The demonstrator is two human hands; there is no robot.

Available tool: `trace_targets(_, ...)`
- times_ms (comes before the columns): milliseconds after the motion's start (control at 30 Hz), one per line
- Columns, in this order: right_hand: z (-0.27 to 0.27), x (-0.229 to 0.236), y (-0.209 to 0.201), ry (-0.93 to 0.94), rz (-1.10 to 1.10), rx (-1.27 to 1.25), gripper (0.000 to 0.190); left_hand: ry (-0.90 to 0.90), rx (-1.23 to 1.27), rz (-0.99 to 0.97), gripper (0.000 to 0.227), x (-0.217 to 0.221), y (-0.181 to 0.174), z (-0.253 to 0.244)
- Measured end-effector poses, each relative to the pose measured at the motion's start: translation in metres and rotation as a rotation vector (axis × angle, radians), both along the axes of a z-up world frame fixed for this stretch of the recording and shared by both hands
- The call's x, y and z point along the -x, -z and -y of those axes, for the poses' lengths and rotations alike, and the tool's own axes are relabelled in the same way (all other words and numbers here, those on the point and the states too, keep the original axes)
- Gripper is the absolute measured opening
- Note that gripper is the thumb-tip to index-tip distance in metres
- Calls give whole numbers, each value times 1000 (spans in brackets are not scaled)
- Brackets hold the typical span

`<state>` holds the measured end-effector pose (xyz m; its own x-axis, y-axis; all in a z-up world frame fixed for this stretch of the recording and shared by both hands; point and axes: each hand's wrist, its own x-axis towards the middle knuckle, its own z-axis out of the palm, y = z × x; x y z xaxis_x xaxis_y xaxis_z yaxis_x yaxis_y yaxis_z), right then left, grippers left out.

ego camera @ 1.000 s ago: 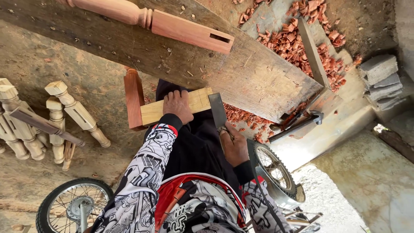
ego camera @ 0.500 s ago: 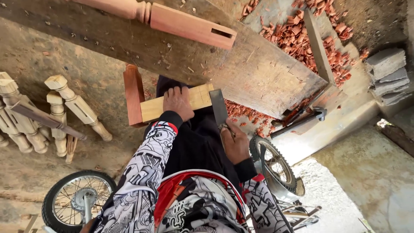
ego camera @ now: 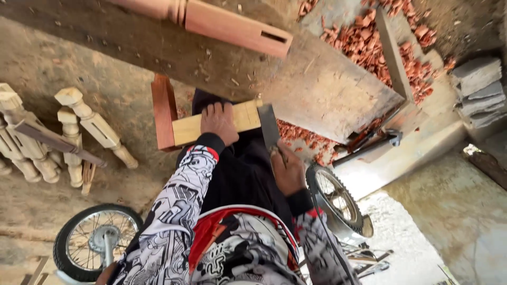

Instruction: The person assembles a wooden chair by fitting a rectangular wooden piece into a pre-drilled slot on a chair frame. They use a chisel to adjust the fit and a hammer to secure the piece. The person then lifts the assembled chair to inspect the joint.

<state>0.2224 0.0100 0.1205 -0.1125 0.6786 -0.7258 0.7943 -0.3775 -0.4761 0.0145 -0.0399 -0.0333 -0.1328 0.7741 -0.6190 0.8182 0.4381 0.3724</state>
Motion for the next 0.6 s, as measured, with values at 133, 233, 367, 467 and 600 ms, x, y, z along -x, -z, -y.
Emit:
trace_targets(133,11,-13,9,30,-28,-40,44,0,12,8,44,7,-3,-18)
trace_targets(233,6,-4,14,9,-12,-48,43,-4,31,19,49,1,1,-4)
trace_targets(367,-5,8,-8,99,57,61,45,-6,-3,25,42,3,1,-7)
trace_targets(467,1,-5,11,71,40,51,45,-25,27,25,44,7,8,-15)
trace_targets(600,8,-6,14,22,-31,-23,43,-11,20,20,46,-2,0,2)
